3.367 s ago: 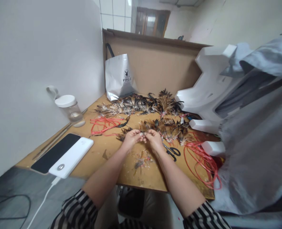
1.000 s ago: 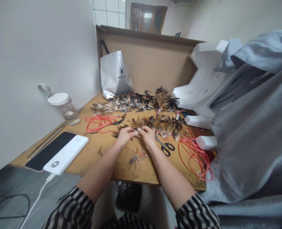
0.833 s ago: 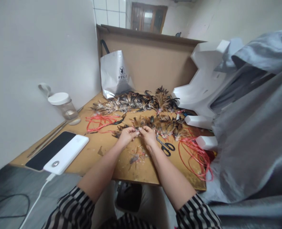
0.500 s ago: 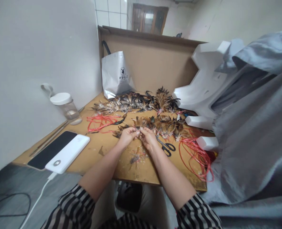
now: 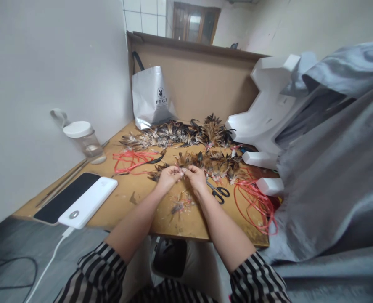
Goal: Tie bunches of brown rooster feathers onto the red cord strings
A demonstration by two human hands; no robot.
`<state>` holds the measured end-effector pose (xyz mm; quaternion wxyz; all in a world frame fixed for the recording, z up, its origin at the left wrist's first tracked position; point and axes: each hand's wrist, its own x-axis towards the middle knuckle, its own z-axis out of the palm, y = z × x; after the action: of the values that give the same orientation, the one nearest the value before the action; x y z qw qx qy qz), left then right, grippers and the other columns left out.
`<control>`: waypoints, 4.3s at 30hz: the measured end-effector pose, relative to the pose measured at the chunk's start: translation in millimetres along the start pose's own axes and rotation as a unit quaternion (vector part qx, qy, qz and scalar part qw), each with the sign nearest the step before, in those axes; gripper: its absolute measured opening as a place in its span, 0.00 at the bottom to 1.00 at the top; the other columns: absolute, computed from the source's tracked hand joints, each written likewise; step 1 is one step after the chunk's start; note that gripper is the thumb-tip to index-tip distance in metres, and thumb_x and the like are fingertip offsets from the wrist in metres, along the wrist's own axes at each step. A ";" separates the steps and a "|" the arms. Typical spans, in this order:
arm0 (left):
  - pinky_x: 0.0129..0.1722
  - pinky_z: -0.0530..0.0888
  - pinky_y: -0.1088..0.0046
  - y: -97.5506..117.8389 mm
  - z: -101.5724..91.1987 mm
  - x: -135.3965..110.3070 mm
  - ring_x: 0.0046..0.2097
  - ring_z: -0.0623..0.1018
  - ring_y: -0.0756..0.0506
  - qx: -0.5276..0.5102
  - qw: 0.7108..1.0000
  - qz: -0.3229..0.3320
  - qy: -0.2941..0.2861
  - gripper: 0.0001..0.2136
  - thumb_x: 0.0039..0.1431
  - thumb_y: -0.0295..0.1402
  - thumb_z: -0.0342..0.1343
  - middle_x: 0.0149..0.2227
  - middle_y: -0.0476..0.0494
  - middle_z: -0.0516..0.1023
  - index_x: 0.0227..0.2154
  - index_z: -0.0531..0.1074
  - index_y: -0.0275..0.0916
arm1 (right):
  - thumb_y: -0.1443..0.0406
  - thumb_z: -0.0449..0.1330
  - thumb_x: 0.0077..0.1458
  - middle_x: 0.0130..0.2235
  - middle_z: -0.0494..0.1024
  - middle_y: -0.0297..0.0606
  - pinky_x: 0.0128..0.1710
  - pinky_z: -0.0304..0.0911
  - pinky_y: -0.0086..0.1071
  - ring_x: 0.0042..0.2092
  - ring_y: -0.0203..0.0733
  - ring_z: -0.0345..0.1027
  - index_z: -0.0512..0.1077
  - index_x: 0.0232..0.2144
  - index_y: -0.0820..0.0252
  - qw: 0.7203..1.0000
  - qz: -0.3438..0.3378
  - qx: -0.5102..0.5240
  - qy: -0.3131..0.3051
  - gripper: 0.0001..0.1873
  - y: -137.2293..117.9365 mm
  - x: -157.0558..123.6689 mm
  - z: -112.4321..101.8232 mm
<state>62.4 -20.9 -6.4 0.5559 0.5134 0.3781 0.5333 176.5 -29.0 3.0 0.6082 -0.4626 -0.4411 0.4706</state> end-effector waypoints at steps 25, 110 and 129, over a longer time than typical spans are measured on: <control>0.22 0.60 0.79 -9.7 -4.2 0.2 0.22 0.64 0.54 0.132 0.989 0.066 0.016 0.11 0.42 0.34 0.57 0.20 0.50 0.67 0.29 0.72 0.33 | 0.55 0.53 0.42 0.18 0.67 0.34 0.22 0.48 0.28 0.21 0.35 0.57 0.66 0.16 0.62 0.835 -0.009 -0.503 0.222 0.15 -2.5 4.7 -175.8; 0.15 0.58 0.81 14.1 -55.2 1.7 0.18 0.65 0.56 0.071 0.992 -0.061 -0.089 0.11 0.44 0.38 0.58 0.22 0.45 0.73 0.23 0.71 0.33 | 0.57 0.64 0.34 0.19 0.70 0.30 0.24 0.54 0.26 0.21 0.30 0.60 0.70 0.23 0.62 0.991 0.088 0.043 -0.091 0.15 11.9 11.4 36.9; 0.17 0.64 0.86 15.9 -73.5 10.9 0.21 0.70 0.57 -0.096 0.990 -0.102 0.023 0.10 0.42 0.32 0.61 0.27 0.44 0.75 0.28 0.72 0.32 | 0.58 0.60 0.36 0.23 0.73 0.34 0.26 0.55 0.27 0.23 0.32 0.60 0.73 0.23 0.65 0.971 -0.002 -0.223 -0.087 0.14 20.9 28.4 16.7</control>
<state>-10.4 0.7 -3.3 0.6453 0.4038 0.3884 0.5193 161.5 4.0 -11.5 0.4500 -0.5430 -0.5868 0.3978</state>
